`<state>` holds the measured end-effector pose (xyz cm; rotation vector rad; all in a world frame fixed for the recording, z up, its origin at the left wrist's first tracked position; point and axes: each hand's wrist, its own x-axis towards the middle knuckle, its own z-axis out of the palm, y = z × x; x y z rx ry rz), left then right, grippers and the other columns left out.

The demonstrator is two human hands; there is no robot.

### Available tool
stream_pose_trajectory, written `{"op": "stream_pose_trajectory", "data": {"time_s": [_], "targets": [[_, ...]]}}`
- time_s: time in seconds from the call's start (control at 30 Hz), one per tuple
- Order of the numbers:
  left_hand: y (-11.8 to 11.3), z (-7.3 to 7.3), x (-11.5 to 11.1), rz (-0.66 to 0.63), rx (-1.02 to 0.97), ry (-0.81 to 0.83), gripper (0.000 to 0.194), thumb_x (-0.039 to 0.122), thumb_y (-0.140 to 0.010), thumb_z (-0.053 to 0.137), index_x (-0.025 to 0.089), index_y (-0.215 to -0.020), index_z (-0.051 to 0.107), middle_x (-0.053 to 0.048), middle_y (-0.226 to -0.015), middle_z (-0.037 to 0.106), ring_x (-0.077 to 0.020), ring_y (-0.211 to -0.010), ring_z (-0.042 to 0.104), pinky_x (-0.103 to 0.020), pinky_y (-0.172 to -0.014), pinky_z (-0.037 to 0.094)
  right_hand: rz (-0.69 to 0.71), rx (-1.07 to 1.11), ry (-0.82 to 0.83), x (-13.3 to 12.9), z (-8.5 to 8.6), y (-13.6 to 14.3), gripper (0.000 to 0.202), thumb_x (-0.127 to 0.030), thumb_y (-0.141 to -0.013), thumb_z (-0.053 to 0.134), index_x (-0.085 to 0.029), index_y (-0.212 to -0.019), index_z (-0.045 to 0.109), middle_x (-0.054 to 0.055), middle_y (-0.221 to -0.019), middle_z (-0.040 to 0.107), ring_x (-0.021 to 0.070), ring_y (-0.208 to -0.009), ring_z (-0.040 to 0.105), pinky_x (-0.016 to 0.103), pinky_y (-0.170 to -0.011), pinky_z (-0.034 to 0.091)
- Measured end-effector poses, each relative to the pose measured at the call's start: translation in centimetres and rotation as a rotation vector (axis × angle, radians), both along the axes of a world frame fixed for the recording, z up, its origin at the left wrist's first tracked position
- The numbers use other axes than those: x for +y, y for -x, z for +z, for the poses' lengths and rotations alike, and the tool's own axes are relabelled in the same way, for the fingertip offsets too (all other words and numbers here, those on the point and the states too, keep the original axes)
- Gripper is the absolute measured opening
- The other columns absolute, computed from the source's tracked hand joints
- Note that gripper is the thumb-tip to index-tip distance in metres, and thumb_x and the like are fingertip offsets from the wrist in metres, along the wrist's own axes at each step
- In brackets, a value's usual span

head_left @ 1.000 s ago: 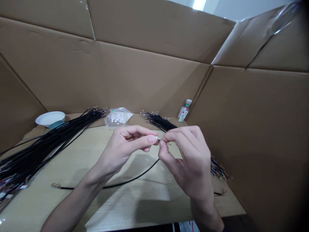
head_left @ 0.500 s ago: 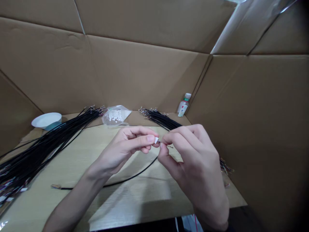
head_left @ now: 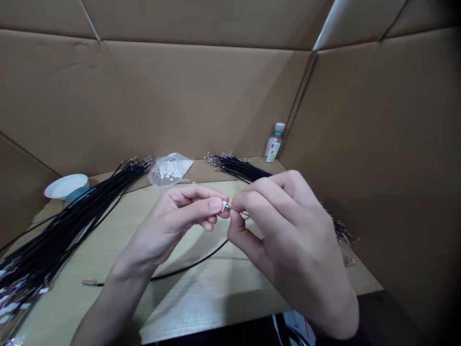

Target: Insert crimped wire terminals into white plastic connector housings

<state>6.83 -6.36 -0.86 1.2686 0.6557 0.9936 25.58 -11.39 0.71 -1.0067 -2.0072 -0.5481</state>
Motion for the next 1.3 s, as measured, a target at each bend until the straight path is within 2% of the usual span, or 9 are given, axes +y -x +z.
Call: {"op": "stream_pose_trajectory", "data": {"time_s": [0.13,0.33,0.43,0.6,0.8,0.97,1.13,1.23,1.3], "targets": [[-0.2,-0.2,0.3,-0.054,-0.029,0.093,0.004,0.026,-0.086,0.088,0.022,-0.086,0.087,-0.002,-0.083,0.078,-0.0037,-0.061,0.06,-0.009,-0.058,0.051,-0.011,0.0,0.057,-0.2,0.1,-0.1,0.017,-0.01,-0.094,0.063,-0.021,-0.082,0.06,0.005,-0.08,0.07,0.0226,-0.078,0.052,0.038,-0.061,0.049],[-0.4,-0.2,0.4,-0.085,-0.035,0.109,0.004,0.025,-0.086,0.087,0.022,-0.083,0.086,-0.002,-0.082,0.078,-0.0036,-0.061,0.059,-0.009,-0.058,0.05,-0.029,-0.016,0.074,-0.4,0.1,-0.1,0.016,-0.01,-0.093,0.062,-0.019,-0.08,0.06,0.005,-0.079,0.067,0.0224,-0.077,0.05,0.038,-0.056,0.044],[-0.4,-0.3,0.3,-0.061,-0.003,0.052,0.005,0.025,-0.088,0.085,0.023,-0.083,0.086,0.0,-0.083,0.078,-0.004,-0.063,0.059,-0.01,-0.058,0.049,-0.04,-0.042,0.064,-0.3,0.0,-0.2,0.016,-0.009,-0.092,0.063,-0.019,-0.081,0.061,0.005,-0.078,0.066,0.0223,-0.076,0.05,0.038,-0.055,0.042],[0.0,-0.5,0.1,0.055,0.11,-0.112,0.009,0.027,-0.088,0.085,0.023,-0.08,0.084,0.0,-0.074,0.075,-0.0091,-0.066,0.061,-0.017,-0.061,0.051,-0.021,-0.145,0.032,0.0,-0.1,-0.3,0.017,-0.008,-0.094,0.063,-0.019,-0.082,0.062,0.005,-0.077,0.065,0.0224,-0.074,0.051,0.038,-0.057,0.043],[0.2,-0.3,0.2,0.055,0.095,-0.129,0.006,0.025,-0.089,0.084,0.024,-0.083,0.085,0.001,-0.076,0.076,-0.0077,-0.067,0.062,-0.014,-0.062,0.051,0.08,-0.156,0.013,1.2,0.1,-0.9,0.015,-0.01,-0.097,0.063,-0.021,-0.087,0.063,0.005,-0.083,0.071,0.023,-0.08,0.055,0.038,-0.066,0.05],[0.6,0.2,0.3,0.033,-0.036,-0.088,0.006,0.022,-0.089,0.084,0.024,-0.085,0.086,0.002,-0.08,0.078,-0.0027,-0.064,0.059,-0.008,-0.059,0.049,0.316,0.068,0.062,3.1,0.1,-1.1,0.015,-0.01,-0.095,0.07,-0.023,-0.09,0.066,0.001,-0.085,0.074,0.0201,-0.084,0.062,0.037,-0.076,0.054],[1.0,0.9,0.1,0.012,-0.209,-0.035,0.005,0.02,-0.091,0.083,0.023,-0.089,0.087,0.002,-0.08,0.079,-0.0007,-0.062,0.06,-0.004,-0.059,0.049,0.562,0.548,0.175,4.4,-1.0,0.1,0.015,-0.017,-0.092,0.076,-0.025,-0.103,0.072,0.003,-0.098,0.075,0.0218,-0.095,0.07,0.04,-0.084,0.059],[1.3,1.1,0.1,0.03,-0.245,-0.045,0.003,0.021,-0.09,0.084,0.021,-0.09,0.087,0.001,-0.08,0.079,-0.0005,-0.063,0.062,-0.004,-0.059,0.05,0.685,0.713,0.418,4.6,-1.7,1.0,0.024,-0.022,-0.09,0.079,-0.025,-0.113,0.073,0.005,-0.108,0.075,0.0205,-0.098,0.073,0.035,-0.081,0.064],[1.4,1.0,0.3,0.053,-0.246,-0.067,0.003,0.023,-0.089,0.085,0.021,-0.091,0.087,0.001,-0.081,0.079,-0.0011,-0.065,0.064,-0.004,-0.059,0.051,0.751,0.801,0.571,4.5,-2.0,1.6,0.019,-0.022,-0.091,0.078,-0.024,-0.109,0.074,0.004,-0.102,0.079,0.0173,-0.086,0.076,0.031,-0.075,0.066]]}}
